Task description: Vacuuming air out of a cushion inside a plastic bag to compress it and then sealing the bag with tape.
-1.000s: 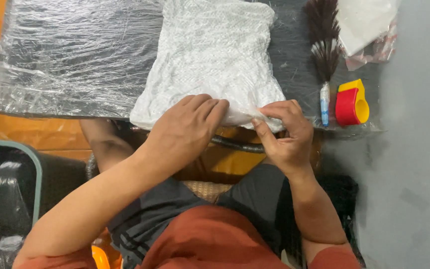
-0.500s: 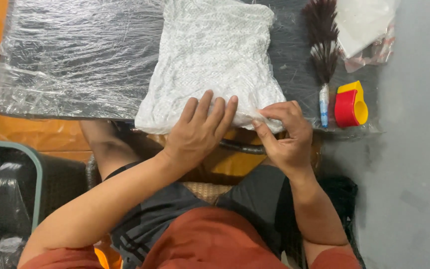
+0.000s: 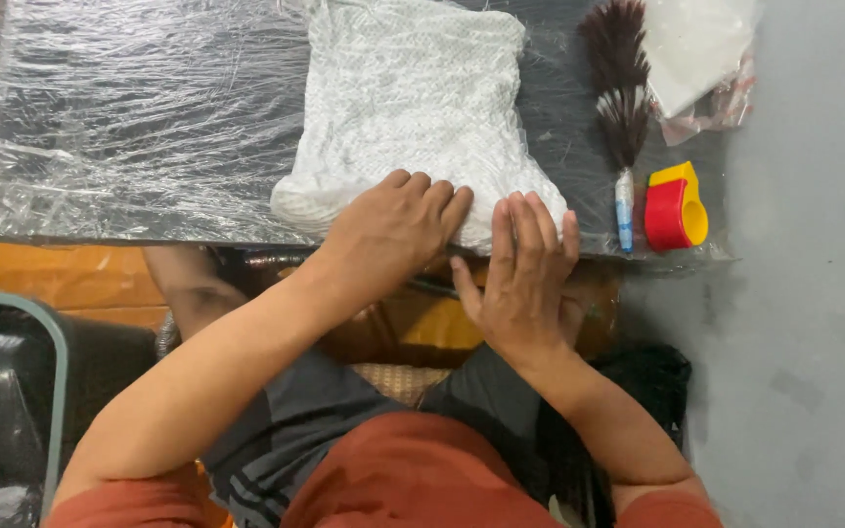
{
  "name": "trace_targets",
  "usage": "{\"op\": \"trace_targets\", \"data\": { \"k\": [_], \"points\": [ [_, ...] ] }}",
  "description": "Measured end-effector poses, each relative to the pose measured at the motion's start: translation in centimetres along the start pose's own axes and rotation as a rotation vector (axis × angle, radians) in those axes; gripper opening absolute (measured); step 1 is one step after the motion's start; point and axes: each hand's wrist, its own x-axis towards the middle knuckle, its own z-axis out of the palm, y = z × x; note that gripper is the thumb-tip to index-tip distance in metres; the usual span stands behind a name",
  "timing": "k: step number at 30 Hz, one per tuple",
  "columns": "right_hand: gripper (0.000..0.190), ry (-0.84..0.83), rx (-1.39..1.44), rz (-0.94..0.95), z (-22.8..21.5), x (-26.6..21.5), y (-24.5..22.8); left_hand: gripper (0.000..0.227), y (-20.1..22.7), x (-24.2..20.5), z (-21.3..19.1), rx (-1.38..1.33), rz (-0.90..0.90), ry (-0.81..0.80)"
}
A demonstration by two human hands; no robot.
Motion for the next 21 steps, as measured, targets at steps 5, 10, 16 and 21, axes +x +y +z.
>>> {"op": "trace_targets", "data": {
  "k": [5, 10, 16, 21],
  "points": [
    [0.099, 0.091, -0.064, -0.165, 3.6, 0.6, 2.0, 0.039, -2.5, 0.7, -0.5, -0.183, 0.052, -0.115],
    [0.078, 0.143, -0.037, -0.287, 5.4, 2.6, 4.7, 0.045, -4.3, 1.7, 1.1, -0.401, -0.086, -0.285],
    [0.067, -0.029, 0.134, -0.311, 7.1, 3.8, 6.2, 0.084, -6.0, 2.3, 4.4, -0.585, -0.314, -0.458],
    [0.053, -0.198, 0.427, -0.224, 8.1, 4.4, 7.4, 0.093, -6.1, 2.1, 5.6, -0.638, -0.332, -0.482]
  ]
}}
